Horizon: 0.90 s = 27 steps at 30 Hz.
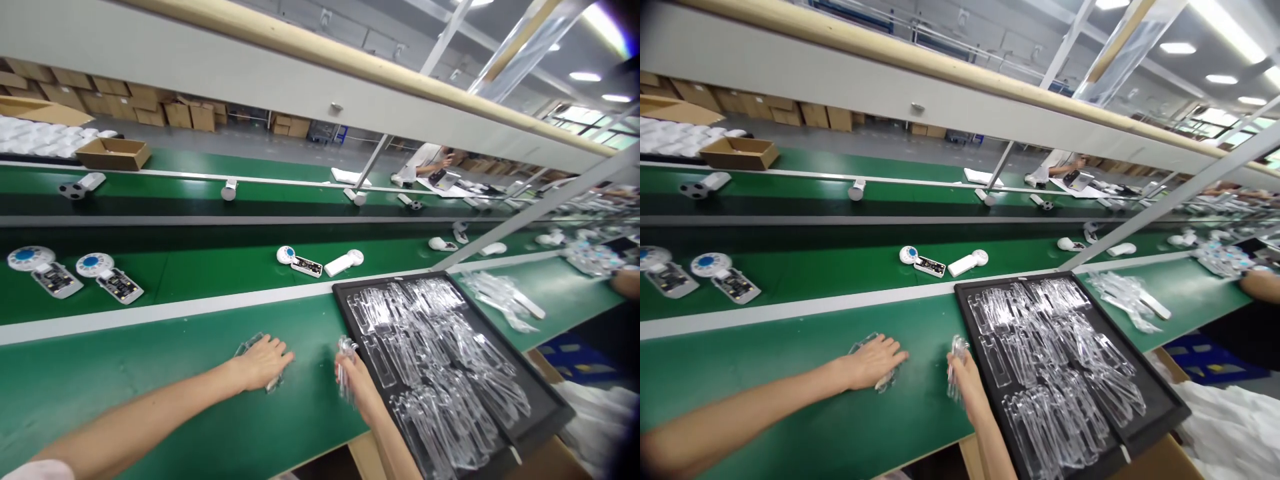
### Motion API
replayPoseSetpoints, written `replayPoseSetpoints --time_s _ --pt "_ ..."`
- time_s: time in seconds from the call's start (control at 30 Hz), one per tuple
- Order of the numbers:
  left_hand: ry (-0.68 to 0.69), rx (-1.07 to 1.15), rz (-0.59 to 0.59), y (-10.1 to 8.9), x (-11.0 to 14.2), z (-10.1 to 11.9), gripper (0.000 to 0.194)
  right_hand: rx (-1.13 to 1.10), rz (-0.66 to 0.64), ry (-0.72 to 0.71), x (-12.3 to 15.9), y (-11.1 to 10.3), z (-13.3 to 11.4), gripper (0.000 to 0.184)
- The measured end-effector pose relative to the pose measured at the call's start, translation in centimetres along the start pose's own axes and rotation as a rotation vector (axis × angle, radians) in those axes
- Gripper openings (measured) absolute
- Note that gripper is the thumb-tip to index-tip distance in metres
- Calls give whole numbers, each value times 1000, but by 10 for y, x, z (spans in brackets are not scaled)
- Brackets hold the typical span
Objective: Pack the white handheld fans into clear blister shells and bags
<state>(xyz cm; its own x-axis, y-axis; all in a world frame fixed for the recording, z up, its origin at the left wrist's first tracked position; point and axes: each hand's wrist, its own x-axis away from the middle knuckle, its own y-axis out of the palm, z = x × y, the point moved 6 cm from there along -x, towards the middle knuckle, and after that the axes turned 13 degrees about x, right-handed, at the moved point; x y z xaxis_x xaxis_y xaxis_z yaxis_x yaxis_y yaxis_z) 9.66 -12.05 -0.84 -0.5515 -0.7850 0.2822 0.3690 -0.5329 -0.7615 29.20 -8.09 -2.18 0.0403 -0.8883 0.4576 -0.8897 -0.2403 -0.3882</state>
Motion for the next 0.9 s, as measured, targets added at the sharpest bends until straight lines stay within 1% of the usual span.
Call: replayPoseSetpoints --time_s 0.07,0.17,0.3,0.37,0.43,0.5,0.57,0.63,0.7,0.77,0.83,0.9 --pt "-114 64 38 1 6 -10 27 18 3 22 -1 7 7 30" --pt "-319 216 154 -3 16 -30 20 41 -3 15 -5 29 5 30" --pt "-593 523 420 -15 28 -58 22 59 -5 -74 1 73 -12 32" --pt "-673 722 547 -16 28 -65 23 72 18 -127 8 95 -21 32" --pt "-691 957 634 -12 23 -63 23 90 64 -163 13 112 -27 33" --pt "-653 1197 701 -7 16 -54 25 115 118 -180 14 122 -30 36" --pt "-589 1404 768 -3 12 -44 28 144 157 -194 12 123 -32 43" --pt "-548 1581 818 1 11 -36 34 176 166 -211 6 118 -32 51" --pt "-541 1738 841 4 9 -29 42 199 131 -229 0 112 -31 55" --pt "-540 1863 876 5 4 -24 47 212 50 -246 -7 109 -30 53" --pt "-522 1947 936 3 -3 -20 50 224 -34 -263 -14 109 -30 49" --pt "-499 2000 987 2 -14 -14 54 252 -68 -274 -20 106 -31 47"
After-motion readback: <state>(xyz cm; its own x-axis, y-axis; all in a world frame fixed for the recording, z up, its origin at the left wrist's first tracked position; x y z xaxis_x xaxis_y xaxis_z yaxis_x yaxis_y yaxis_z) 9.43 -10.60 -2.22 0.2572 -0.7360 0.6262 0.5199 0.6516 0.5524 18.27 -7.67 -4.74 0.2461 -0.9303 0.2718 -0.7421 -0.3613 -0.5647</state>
